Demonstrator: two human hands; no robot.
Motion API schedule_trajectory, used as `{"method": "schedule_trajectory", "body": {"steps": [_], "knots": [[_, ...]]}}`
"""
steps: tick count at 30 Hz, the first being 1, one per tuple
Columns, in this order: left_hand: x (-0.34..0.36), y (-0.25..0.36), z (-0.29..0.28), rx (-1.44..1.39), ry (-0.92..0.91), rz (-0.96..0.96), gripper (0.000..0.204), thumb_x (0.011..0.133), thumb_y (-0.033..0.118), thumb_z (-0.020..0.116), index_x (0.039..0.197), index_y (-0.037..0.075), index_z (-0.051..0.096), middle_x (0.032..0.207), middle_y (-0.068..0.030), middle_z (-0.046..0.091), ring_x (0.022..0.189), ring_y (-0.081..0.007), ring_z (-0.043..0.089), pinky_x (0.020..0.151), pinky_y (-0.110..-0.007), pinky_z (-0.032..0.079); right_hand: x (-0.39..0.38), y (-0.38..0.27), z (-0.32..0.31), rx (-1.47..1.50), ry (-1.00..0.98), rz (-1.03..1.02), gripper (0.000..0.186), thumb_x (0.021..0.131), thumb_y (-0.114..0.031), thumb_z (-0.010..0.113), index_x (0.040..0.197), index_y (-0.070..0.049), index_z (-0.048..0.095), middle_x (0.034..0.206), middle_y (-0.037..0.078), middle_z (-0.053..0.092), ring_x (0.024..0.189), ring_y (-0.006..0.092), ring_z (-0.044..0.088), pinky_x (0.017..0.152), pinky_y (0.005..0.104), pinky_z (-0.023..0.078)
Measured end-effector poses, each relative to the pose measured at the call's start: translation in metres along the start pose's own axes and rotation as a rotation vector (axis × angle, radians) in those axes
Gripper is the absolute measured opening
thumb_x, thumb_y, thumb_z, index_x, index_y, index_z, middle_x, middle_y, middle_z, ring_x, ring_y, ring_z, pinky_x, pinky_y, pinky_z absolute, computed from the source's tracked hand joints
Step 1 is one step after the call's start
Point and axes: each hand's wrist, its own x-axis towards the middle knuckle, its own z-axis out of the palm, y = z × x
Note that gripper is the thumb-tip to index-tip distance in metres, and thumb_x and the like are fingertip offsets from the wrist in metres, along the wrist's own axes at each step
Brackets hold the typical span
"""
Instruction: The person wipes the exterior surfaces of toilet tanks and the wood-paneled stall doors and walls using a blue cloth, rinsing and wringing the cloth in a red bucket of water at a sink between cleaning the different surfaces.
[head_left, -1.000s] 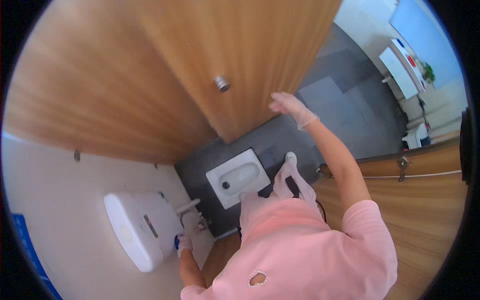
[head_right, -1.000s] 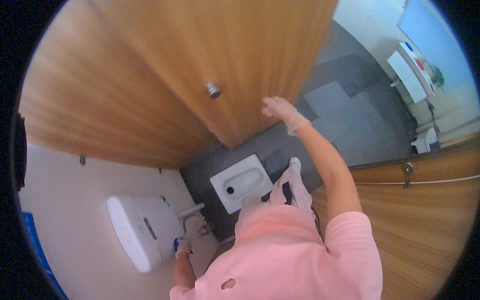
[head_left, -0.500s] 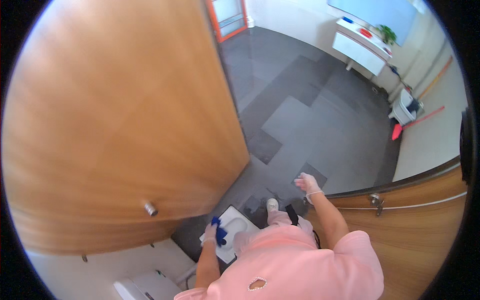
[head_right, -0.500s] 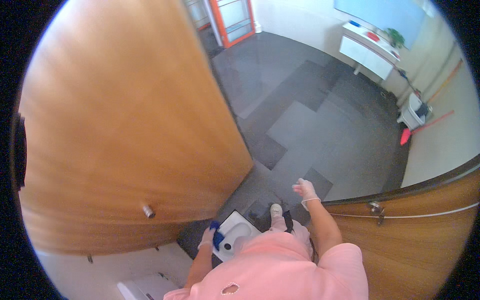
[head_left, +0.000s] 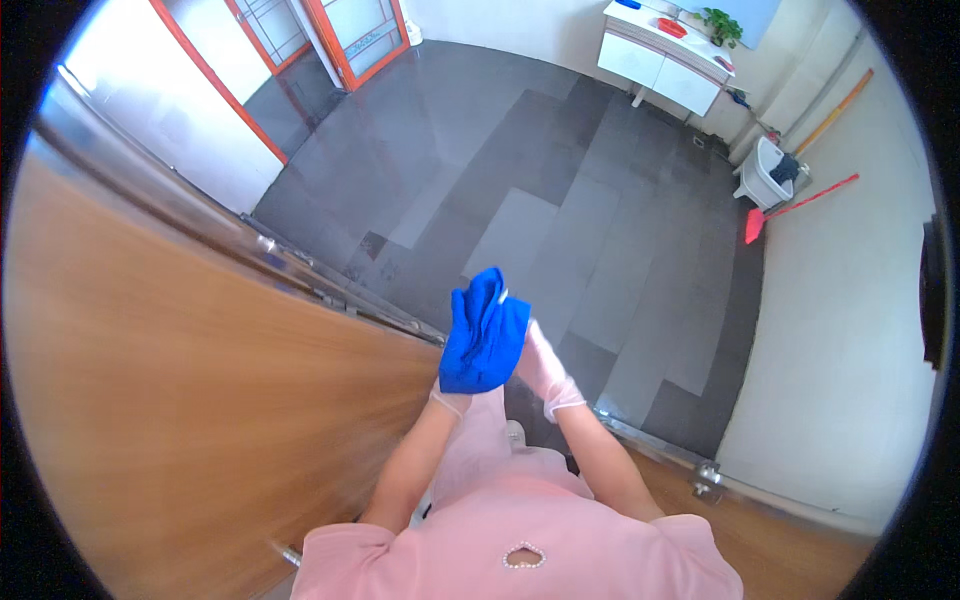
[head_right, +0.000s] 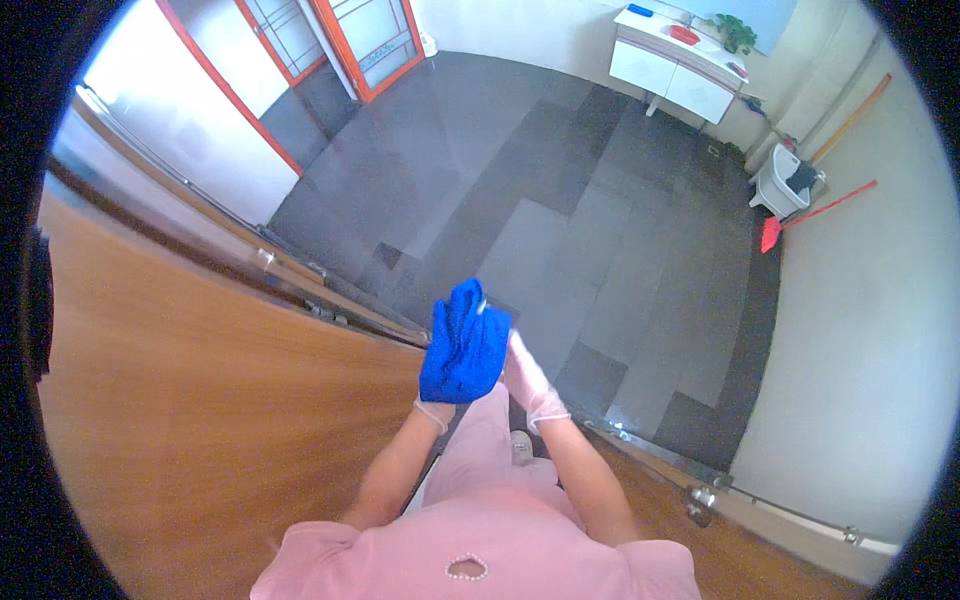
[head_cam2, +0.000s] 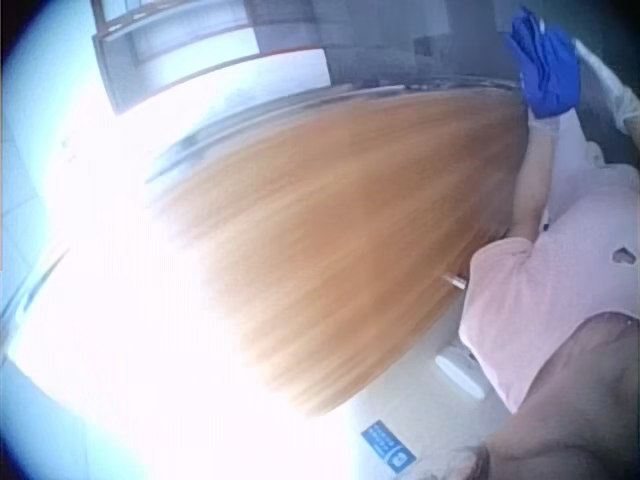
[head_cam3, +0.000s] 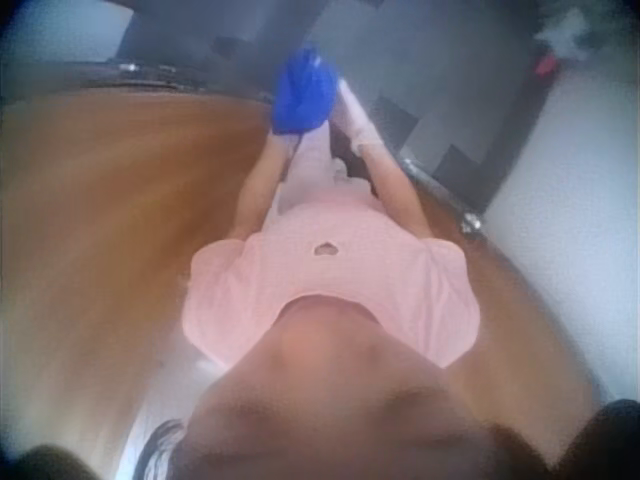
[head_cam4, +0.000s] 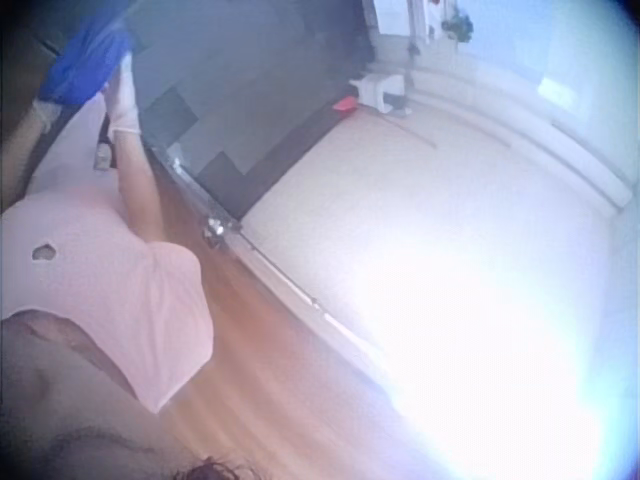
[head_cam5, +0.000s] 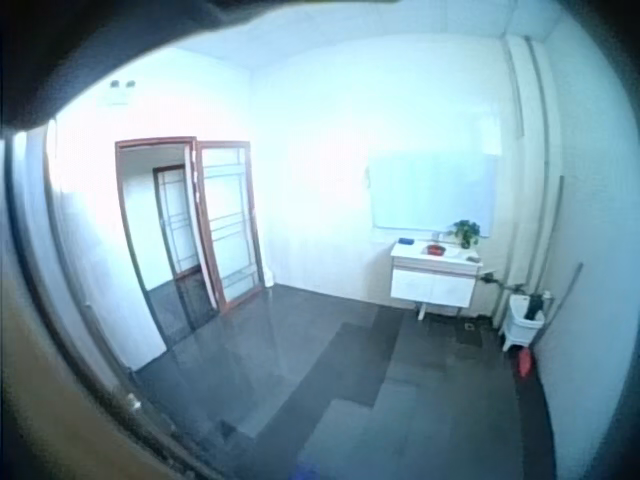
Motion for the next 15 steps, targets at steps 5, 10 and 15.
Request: {"method": "schedule_trajectory", "body": {"steps": [5,10,15], "knots": [[0.095,-0.022,0.096,1.075,-0.041,0.104,0.053,0.094,0.039,0.040,0.137,0.007,0.039,0.141,-0.0094,0.041,0.131,-0.0236,0.036,0.112,-0.042,0.022,0.098,-0.104,0.033,0.023,-0.189,-0.169,0.067,0.095,-0.057,0.033,0.140,-0.008,0.037,0.142,0.005,0.041,0.128,0.0214,0.040,0.106,0.0402,0.029],[0.189,-0.029,0.155,1.129,-0.031,0.081,0.060,0.093,0.047,0.037,0.140,0.008,0.035,0.142,-0.0102,0.039,0.132,-0.0258,0.036,0.112,-0.044,0.023,0.163,-0.178,0.027,-0.453,0.240,-0.289,0.043,0.091,-0.036,0.056,0.121,-0.005,0.056,0.114,0.004,0.061,0.104,0.0154,0.054,0.095,0.0326,0.039],[0.216,0.016,0.192,1.090,0.075,0.076,0.068,0.093,0.054,0.034,0.142,0.008,0.032,0.143,-0.0110,0.038,0.132,-0.0280,0.036,0.112,-0.045,0.023,0.210,-0.164,-0.012,-0.297,0.299,-0.408,0.024,0.090,-0.026,0.059,0.101,-0.006,0.062,0.093,0.001,0.061,0.090,0.0125,0.055,0.086,0.0314,0.043]]}}
